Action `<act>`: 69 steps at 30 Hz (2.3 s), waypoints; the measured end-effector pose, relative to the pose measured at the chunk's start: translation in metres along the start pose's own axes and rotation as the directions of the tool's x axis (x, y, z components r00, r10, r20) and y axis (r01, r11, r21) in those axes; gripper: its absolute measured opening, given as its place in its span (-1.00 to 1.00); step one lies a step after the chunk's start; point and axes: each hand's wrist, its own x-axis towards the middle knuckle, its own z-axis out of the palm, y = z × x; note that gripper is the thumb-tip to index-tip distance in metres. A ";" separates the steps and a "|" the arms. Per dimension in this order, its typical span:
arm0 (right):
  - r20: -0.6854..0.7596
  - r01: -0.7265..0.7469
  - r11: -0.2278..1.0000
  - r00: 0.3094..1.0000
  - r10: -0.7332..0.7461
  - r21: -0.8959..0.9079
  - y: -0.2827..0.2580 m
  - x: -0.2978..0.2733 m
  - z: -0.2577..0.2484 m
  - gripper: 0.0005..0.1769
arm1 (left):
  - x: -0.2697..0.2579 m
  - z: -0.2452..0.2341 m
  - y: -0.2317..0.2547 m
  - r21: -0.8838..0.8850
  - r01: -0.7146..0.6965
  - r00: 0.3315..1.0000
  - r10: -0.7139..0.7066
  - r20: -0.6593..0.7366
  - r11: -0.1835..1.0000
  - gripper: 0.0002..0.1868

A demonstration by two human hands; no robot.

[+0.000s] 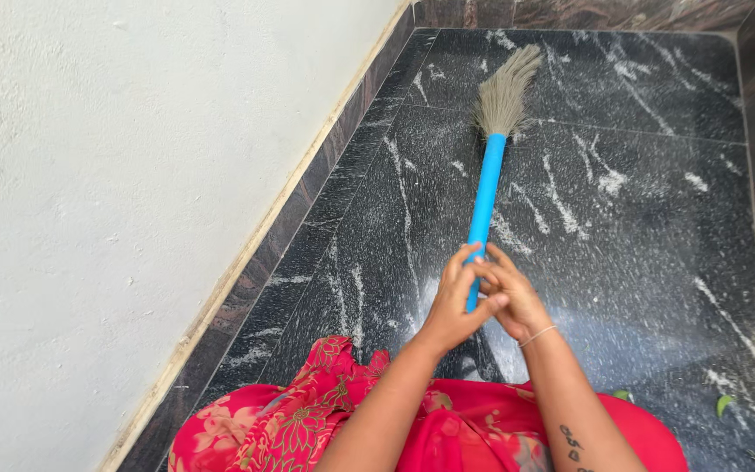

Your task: The person sweeps debris from a dark-tiled floor into a pile using a broom.

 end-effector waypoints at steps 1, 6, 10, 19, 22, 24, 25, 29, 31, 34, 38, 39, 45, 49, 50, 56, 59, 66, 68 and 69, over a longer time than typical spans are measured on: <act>0.003 -0.004 1.000 1.000 0.004 0.013 0.008 0.006 -0.001 -0.37 | -0.002 0.008 -0.007 -0.027 0.099 0.992 -0.101 -0.081 0.995 -0.64; -0.110 -0.149 0.904 0.972 0.209 0.402 0.033 0.017 0.012 -0.75 | 0.005 0.031 -0.035 -0.146 0.344 0.911 -0.367 -0.189 0.928 -0.42; -0.021 -0.084 0.892 0.994 0.104 0.444 0.035 0.008 0.016 -0.74 | 0.006 0.042 -0.036 -0.432 0.619 0.710 -0.702 -0.048 0.656 -0.41; 0.303 -0.517 0.738 0.855 0.421 0.434 0.041 0.011 0.035 -0.62 | 0.002 0.026 -0.025 0.062 0.507 0.822 -0.460 -0.335 0.860 -0.54; 0.269 -0.495 0.739 0.869 0.415 0.458 0.043 0.024 0.025 -0.60 | 0.020 0.032 -0.020 0.116 0.507 0.833 -0.450 -0.322 0.854 -0.60; 0.151 -0.296 0.795 0.955 0.255 0.530 0.041 0.038 0.003 -0.71 | 0.038 0.040 -0.022 0.085 0.588 0.800 -0.562 -0.211 0.804 -0.63; 0.109 -0.254 0.787 0.966 0.234 0.563 0.040 0.044 -0.011 -0.68 | 0.046 0.048 -0.024 0.130 0.585 0.808 -0.563 -0.173 0.800 -0.64; -0.152 0.035 0.818 0.986 0.064 0.574 0.029 0.054 -0.062 -0.71 | 0.082 0.087 -0.032 0.164 0.543 0.839 -0.540 -0.065 0.823 -0.68; -0.170 0.117 0.809 0.985 -0.021 0.575 0.018 0.047 -0.081 -0.73 | 0.083 0.103 -0.029 0.140 0.524 0.849 -0.527 -0.014 0.840 -0.69; -0.212 0.211 0.839 0.970 -0.117 0.501 -0.010 0.026 -0.079 -0.71 | 0.093 0.117 -0.022 0.228 0.522 0.818 -0.558 0.140 0.822 -0.66; -0.197 0.237 0.903 0.965 -0.175 0.359 -0.036 -0.005 -0.055 -0.41 | 0.068 0.114 -0.010 -0.059 0.495 0.866 -0.487 0.111 0.867 -0.65; -0.198 0.238 0.901 0.964 -0.175 0.363 -0.036 -0.007 -0.048 -0.41 | 0.062 0.109 -0.010 -0.091 0.460 0.887 -0.453 0.083 0.883 -0.64; 0.027 0.054 0.922 0.997 -0.070 0.383 -0.012 0.009 -0.011 -0.30 | 0.040 0.062 0.000 -0.030 0.438 0.896 -0.439 -0.062 0.899 -0.58; 0.269 -0.261 0.795 0.955 0.127 0.548 0.021 0.033 -0.008 -0.37 | 0.037 0.044 0.009 0.072 0.467 0.882 -0.459 -0.108 0.881 -0.59; 0.345 -0.308 0.720 0.933 0.101 0.621 0.032 0.040 -0.010 -0.44 | 0.038 0.044 0.008 0.159 0.534 0.845 -0.517 -0.135 0.831 -0.60; 0.232 -0.227 0.682 0.969 0.086 0.695 0.061 0.060 -0.034 -0.86 | 0.047 0.051 0.001 0.330 0.588 0.803 -0.582 -0.130 0.738 -0.65; -0.001 -0.060 0.779 0.997 0.078 0.624 0.033 0.047 -0.036 -0.72 | 0.064 0.064 -0.004 0.330 0.550 0.818 -0.574 -0.029 0.767 -0.64; -0.119 0.337 0.767 0.937 -0.328 0.545 -0.021 0.009 -0.050 -0.77 | 0.084 0.112 -0.013 0.089 0.414 0.877 -0.423 0.230 0.906 -0.55; -0.131 0.368 0.777 0.926 -0.353 0.510 -0.029 -0.001 -0.054 -0.79 | 0.082 0.116 -0.011 0.072 0.406 0.876 -0.411 0.252 0.911 -0.55; -0.130 0.368 0.778 0.926 -0.354 0.510 -0.031 -0.004 -0.055 -0.79 | 0.081 0.117 -0.010 0.058 0.399 0.875 -0.399 0.273 0.915 -0.55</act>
